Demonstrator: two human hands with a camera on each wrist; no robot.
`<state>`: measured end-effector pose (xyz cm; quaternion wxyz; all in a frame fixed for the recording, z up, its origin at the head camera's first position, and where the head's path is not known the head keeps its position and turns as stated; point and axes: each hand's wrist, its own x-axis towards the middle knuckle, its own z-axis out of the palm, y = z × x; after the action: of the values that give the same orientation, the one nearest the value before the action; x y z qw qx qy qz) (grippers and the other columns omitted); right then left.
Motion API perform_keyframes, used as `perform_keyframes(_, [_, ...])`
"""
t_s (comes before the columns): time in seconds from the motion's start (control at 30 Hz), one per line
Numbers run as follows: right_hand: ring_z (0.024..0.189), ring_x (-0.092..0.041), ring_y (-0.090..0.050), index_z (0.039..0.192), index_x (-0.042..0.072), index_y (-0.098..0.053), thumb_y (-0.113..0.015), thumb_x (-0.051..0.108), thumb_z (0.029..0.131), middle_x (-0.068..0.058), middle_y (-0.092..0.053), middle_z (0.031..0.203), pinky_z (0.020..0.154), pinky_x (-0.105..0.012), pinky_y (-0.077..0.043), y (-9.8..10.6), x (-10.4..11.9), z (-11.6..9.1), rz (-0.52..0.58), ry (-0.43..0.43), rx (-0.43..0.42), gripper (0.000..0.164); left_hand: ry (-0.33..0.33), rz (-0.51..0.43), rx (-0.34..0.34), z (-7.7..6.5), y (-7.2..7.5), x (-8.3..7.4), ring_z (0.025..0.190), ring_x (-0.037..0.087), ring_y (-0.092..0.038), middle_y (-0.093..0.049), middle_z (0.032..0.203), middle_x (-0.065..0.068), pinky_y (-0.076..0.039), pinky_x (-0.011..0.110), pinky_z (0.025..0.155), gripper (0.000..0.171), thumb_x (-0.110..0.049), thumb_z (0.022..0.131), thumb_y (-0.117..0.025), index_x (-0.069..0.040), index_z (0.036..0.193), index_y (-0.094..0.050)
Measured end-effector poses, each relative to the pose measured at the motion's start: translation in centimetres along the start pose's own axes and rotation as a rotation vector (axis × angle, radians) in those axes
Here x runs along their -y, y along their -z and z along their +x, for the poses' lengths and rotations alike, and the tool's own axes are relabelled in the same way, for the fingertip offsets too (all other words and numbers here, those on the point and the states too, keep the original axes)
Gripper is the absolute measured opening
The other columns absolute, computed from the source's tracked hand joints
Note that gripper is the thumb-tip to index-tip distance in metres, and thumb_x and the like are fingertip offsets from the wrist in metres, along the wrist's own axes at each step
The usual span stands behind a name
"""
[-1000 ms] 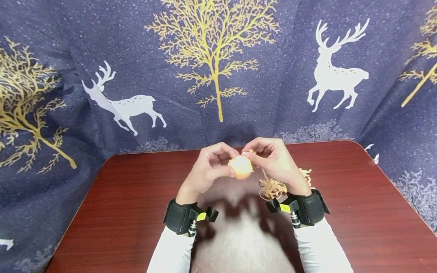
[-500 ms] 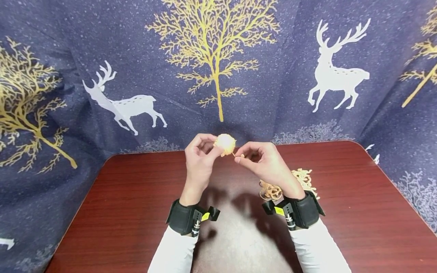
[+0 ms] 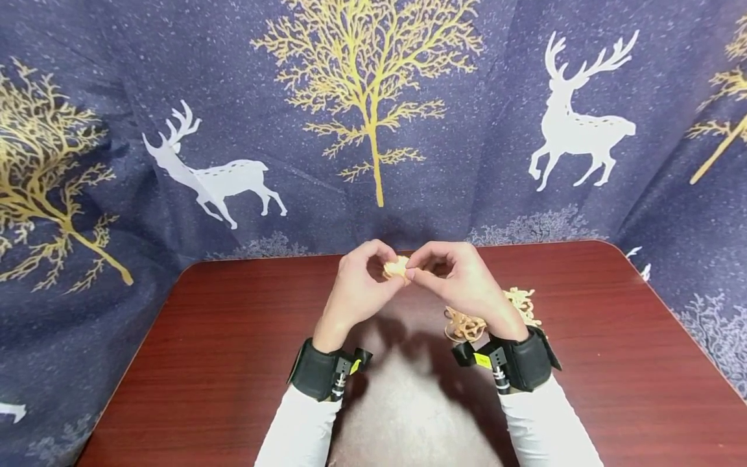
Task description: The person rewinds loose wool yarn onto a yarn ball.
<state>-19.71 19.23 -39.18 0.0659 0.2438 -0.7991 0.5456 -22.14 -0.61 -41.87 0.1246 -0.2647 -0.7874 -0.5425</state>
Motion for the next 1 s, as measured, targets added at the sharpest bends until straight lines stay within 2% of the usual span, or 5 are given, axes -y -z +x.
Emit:
perform_keyframes(0.27, [0.06,-0.023,-0.062,0.094,0.009,-0.076,-0.077,0.005,0.089,-0.004,-0.071,0.076,0.05,-0.024,-0.047,1.0,-0.5,0.0,0.044,0.01,-0.038,0.007,-0.052,-0.144,0.333,-0.1,0.2,-0.2,0.085,0.014,-0.067,-0.068,0.089,0.003,-0.061,0.031,0.077,0.024,0.004,0.074,-0.072,-0.006,0.095,-0.064])
perform_keyframes(0.47, [0.059,-0.021,-0.06,0.096,0.005,-0.075,-0.076,0.003,0.089,-0.007,-0.071,0.076,0.05,-0.023,-0.048,1.2,-1.0,0.0,0.11,0.002,-0.032,0.008,-0.094,-0.388,0.42,-0.1,0.7,-0.9,0.092,0.019,-0.068,-0.066,0.097,0.014,-0.06,0.037,0.083,0.024,0.011,0.077,-0.071,0.003,0.098,-0.062])
perform_keyframes(0.7, [0.062,-0.019,-0.064,0.098,-0.001,-0.073,-0.073,-0.002,0.089,-0.008,-0.072,0.08,0.053,-0.025,-0.053,1.1,-1.4,0.1,0.156,-0.007,-0.023,0.009,-0.075,-0.667,0.299,-0.2,0.9,-1.1,0.094,0.017,-0.065,-0.066,0.1,0.008,-0.058,0.03,0.084,0.027,0.012,0.077,-0.07,0.017,0.099,-0.055])
perform_keyframes(0.93, [0.063,-0.016,-0.062,0.096,-0.001,-0.073,-0.073,-0.005,0.088,-0.009,-0.071,0.079,0.054,-0.024,-0.051,0.5,-1.4,0.2,0.132,0.012,-0.015,0.009,0.004,-0.826,0.052,0.0,0.8,-1.4,0.092,0.017,-0.064,-0.068,0.099,0.003,-0.056,0.024,0.071,0.031,0.011,0.074,-0.062,-0.012,0.094,-0.068])
perform_keyframes(1.0, [0.064,-0.015,-0.062,0.095,0.003,-0.074,-0.074,-0.001,0.088,-0.008,-0.071,0.08,0.055,-0.024,-0.05,0.2,-1.2,0.3,0.101,0.004,-0.007,0.007,0.043,-0.859,-0.004,0.1,0.8,-1.4,0.091,0.016,-0.064,-0.068,0.097,0.003,-0.055,0.023,0.069,0.03,0.012,0.077,-0.06,-0.011,0.095,-0.067])
